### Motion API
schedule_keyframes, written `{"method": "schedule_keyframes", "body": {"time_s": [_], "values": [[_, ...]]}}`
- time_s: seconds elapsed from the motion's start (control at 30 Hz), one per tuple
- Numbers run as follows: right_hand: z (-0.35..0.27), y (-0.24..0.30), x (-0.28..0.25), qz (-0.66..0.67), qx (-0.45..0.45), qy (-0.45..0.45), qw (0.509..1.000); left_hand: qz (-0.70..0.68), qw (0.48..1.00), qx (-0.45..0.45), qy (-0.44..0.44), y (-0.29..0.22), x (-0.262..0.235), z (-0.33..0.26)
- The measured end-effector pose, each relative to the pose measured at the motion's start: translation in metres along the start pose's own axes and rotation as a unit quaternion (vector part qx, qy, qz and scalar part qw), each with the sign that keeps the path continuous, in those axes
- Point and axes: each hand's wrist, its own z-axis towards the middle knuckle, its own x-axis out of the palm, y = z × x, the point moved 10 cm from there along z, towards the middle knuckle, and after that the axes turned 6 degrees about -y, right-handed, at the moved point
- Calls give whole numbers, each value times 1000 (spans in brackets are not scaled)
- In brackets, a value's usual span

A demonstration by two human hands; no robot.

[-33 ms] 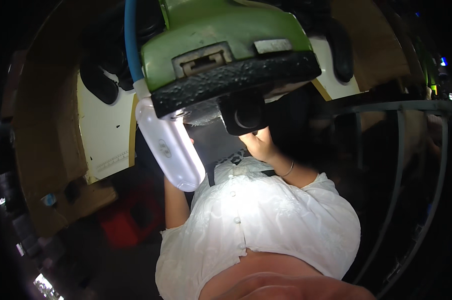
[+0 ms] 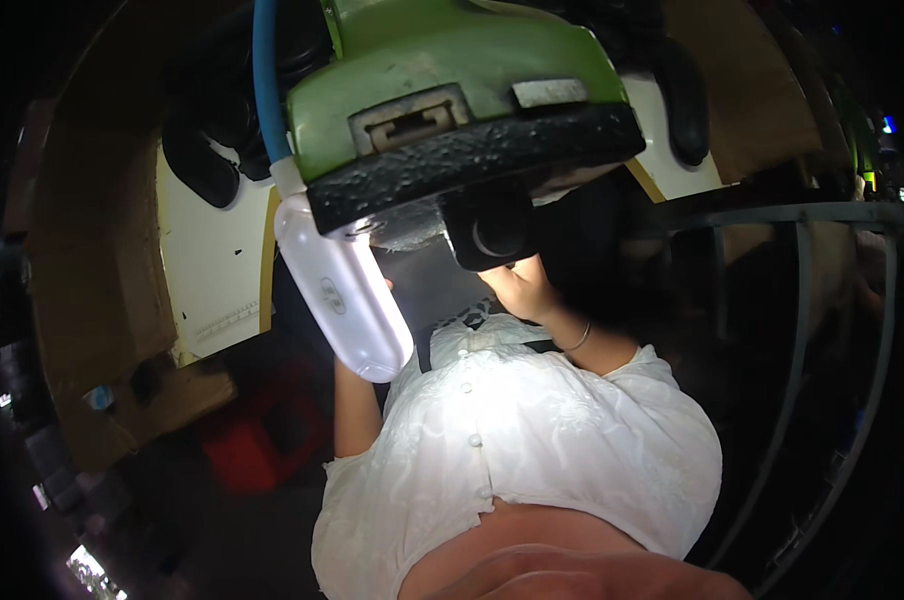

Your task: The person operates a green industrial machine to process black slipper soles. They repeatedly pick up a sole, place it into the machine's mechanism, and then remove it to place it on a nearby surface.

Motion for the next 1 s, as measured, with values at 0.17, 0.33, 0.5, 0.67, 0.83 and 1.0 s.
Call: {"method": "schedule_keyframes", "body": {"time_s": [0.17, 0.33, 0.5, 0.67, 0.83, 1.0], "values": [[16, 18, 3, -78, -16, 96, 992, 406, 862, 289, 94, 3, 42, -25], [31, 5, 8, -98, 77, 178, 976, 404, 805, 388, 195, 15, 106, -57], [31, -13, 13, -160, 50, 194, 967, 438, 806, 303, 259, 50, 137, -66], [42, 7, -96, -283, 17, -56, 957, 437, 858, 196, 184, 43, 130, -48], [-52, 0, -296, -49, 54, -541, 838, 375, 917, 92, 102, 76, 39, -4], [-95, -70, -353, 62, 149, -579, 799, 392, 905, 130, 102, 63, 26, 2]]}}
